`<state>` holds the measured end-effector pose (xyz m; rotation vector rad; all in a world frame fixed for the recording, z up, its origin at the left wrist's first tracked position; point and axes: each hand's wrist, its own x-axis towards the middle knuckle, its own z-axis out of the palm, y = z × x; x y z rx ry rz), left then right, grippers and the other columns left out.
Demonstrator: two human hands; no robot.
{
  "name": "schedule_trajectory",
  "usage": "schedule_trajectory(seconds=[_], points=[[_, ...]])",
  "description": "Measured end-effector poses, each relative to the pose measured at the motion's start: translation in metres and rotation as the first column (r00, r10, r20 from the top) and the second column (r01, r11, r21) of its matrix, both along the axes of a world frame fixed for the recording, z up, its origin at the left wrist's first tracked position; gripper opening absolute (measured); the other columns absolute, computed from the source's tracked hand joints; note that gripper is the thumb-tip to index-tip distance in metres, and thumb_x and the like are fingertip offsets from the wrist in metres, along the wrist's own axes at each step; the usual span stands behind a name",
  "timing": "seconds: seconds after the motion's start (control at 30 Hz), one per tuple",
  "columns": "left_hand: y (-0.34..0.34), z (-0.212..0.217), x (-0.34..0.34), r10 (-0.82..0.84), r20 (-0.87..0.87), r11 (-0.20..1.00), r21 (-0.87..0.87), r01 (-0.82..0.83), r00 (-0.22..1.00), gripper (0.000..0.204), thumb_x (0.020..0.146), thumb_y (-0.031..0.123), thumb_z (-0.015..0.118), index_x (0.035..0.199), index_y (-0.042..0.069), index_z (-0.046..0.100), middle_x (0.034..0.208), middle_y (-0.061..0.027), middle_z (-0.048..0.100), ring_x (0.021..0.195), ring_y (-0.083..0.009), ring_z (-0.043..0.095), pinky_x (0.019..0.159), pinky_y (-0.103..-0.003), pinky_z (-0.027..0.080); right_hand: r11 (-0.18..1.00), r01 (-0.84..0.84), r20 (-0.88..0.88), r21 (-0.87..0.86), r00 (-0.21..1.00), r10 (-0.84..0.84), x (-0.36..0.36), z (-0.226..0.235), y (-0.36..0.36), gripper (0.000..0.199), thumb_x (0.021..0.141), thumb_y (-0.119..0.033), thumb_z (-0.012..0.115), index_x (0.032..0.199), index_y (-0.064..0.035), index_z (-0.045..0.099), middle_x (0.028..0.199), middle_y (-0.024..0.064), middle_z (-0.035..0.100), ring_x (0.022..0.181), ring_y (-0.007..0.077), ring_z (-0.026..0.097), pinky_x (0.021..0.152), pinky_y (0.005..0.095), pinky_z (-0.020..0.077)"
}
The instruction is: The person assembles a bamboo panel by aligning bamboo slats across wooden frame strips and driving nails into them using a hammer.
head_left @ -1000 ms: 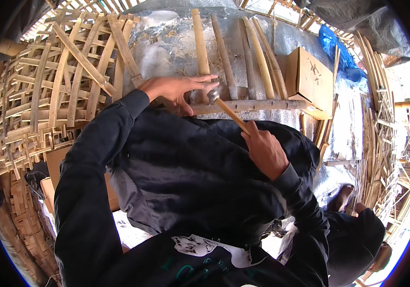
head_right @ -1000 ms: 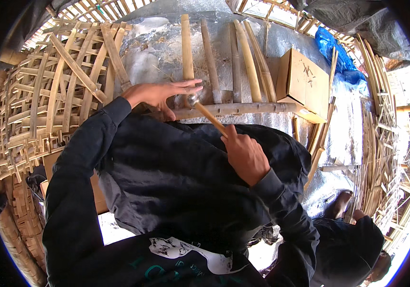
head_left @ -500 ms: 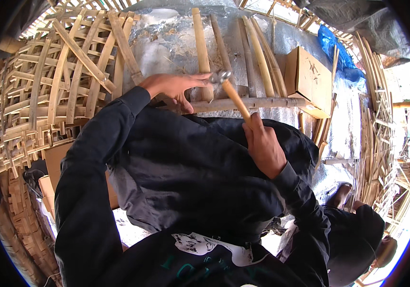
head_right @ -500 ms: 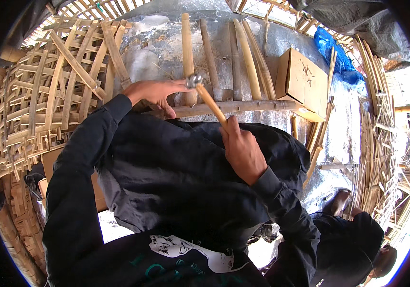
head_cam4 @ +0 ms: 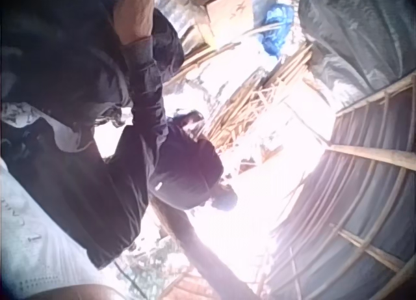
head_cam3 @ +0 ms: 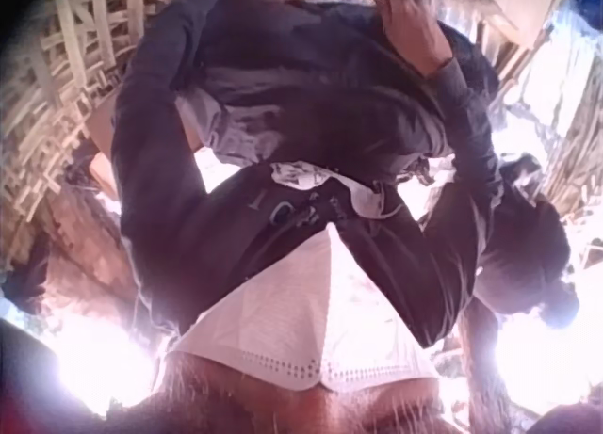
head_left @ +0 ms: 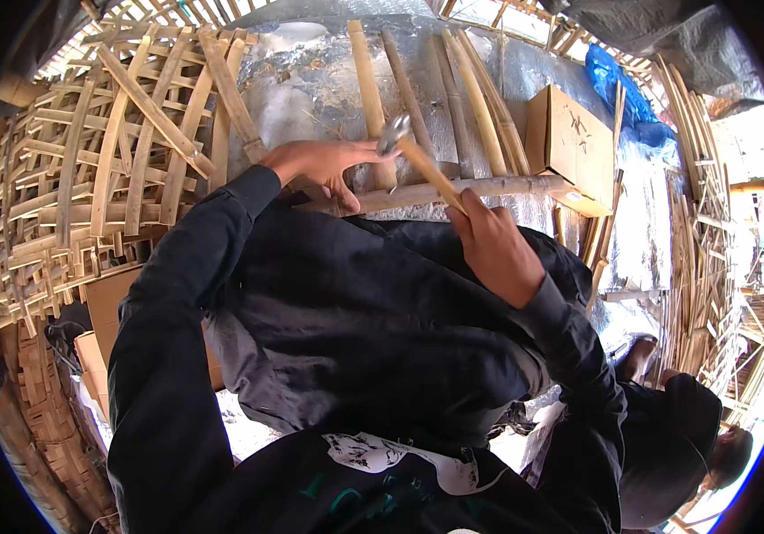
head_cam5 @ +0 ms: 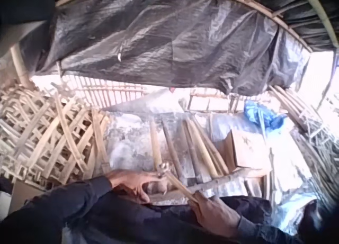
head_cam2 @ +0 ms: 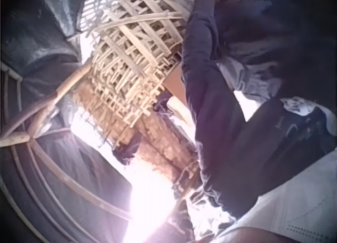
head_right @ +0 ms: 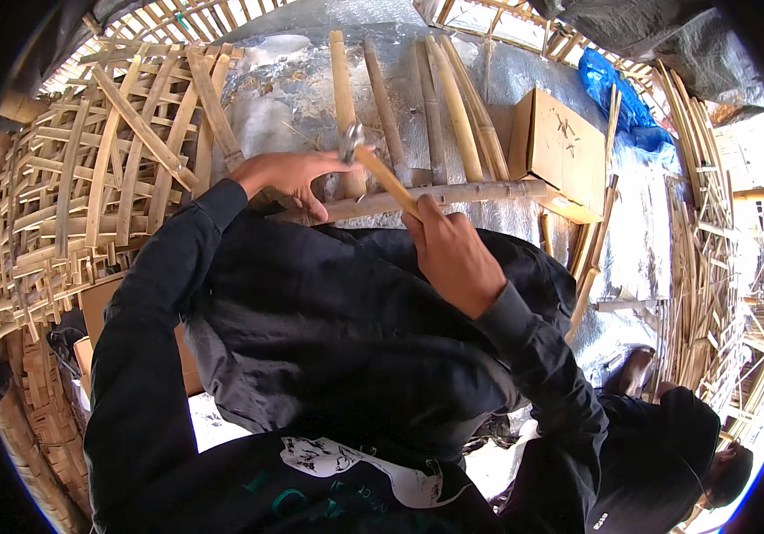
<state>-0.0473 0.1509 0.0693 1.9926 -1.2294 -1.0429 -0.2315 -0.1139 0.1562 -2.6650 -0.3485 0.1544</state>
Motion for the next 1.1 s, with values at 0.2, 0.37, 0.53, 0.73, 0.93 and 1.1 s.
schedule_trajectory(seconds=[0.2,0.37,0.53,0.73,0.93,1.1], points=[[0.004,-0.006,-0.002,0.097,-0.227,0.995,0.009,-0.097,0.969,0.120,0.073,0.026,0.095,0.167,0.024,0.020,0.175,-0.0118,0.008,0.156,-0.0300,0.025,0.119,-0.046,0.039,0.999,-0.032,-0.051,0.019,0.998,0.033,0.015,-0.001,-0.025,0.020,0.102,-0.019,0.062,0.103,0.0010,0.057,0.080,0.0273,0.063,0.080,0.0486,0.062,0.071,0.0568,0.0492],[-0.002,-0.020,0.003,-0.062,0.071,0.982,-0.173,0.074,0.996,0.124,0.066,0.035,0.097,0.163,0.004,0.025,0.174,-0.0147,0.011,0.158,-0.0293,0.021,0.125,-0.043,0.031,0.997,-0.072,-0.167,0.022,0.983,0.075,0.003,-0.013,-0.035,0.015,0.103,-0.016,0.060,0.102,-0.0008,0.057,0.084,0.0271,0.063,0.083,0.0508,0.060,0.073,0.0551,0.0462],[-0.004,-0.002,-0.004,0.089,-0.190,0.995,0.054,-0.080,0.978,0.121,0.070,0.021,0.096,0.164,0.009,0.021,0.174,-0.0048,0.012,0.157,-0.0274,0.023,0.124,-0.042,0.035,0.994,-0.068,-0.051,0.085,0.996,0.073,0.010,-0.002,-0.024,0.019,0.102,-0.019,0.061,0.105,-0.0002,0.058,0.085,0.0268,0.064,0.082,0.0483,0.061,0.074,0.0563,0.0480],[0.004,-0.011,0.005,0.062,-0.110,0.998,-0.007,-0.063,0.992,0.124,0.068,0.015,0.095,0.166,0.014,0.019,0.175,-0.0051,0.008,0.156,-0.0271,0.026,0.122,-0.041,0.039,0.997,-0.056,-0.176,0.046,0.982,0.064,0.014,0.011,-0.022,0.020,0.104,-0.021,0.059,0.102,-0.0010,0.058,0.086,0.0276,0.064,0.085,0.0508,0.059,0.076,0.0568,0.0462],[-0.002,-0.024,0.009,-0.078,0.102,0.987,-0.135,0.092,0.992,0.125,0.065,0.021,0.096,0.165,0.009,0.022,0.175,-0.0086,0.009,0.157,-0.0291,0.025,0.124,-0.040,0.033,0.999,-0.041,-0.125,0.022,0.991,0.043,0.004,-0.001,-0.025,0.021,0.104,-0.022,0.060,0.101,-0.0010,0.057,0.086,0.0265,0.064,0.085,0.0495,0.060,0.076,0.0558,0.0468],[-0.001,-0.021,0.006,-0.048,0.029,0.996,-0.068,0.050,0.998,0.127,0.066,0.033,0.096,0.165,0.009,0.021,0.175,-0.0086,0.007,0.159,-0.0284,0.018,0.126,-0.042,0.028,0.995,0.095,0.082,0.032,0.992,-0.097,-0.001,-0.005,-0.009,0.023,0.103,-0.022,0.061,0.101,0.0004,0.057,0.081,0.0254,0.062,0.078,0.0488,0.060,0.073,0.0549,0.0479]])
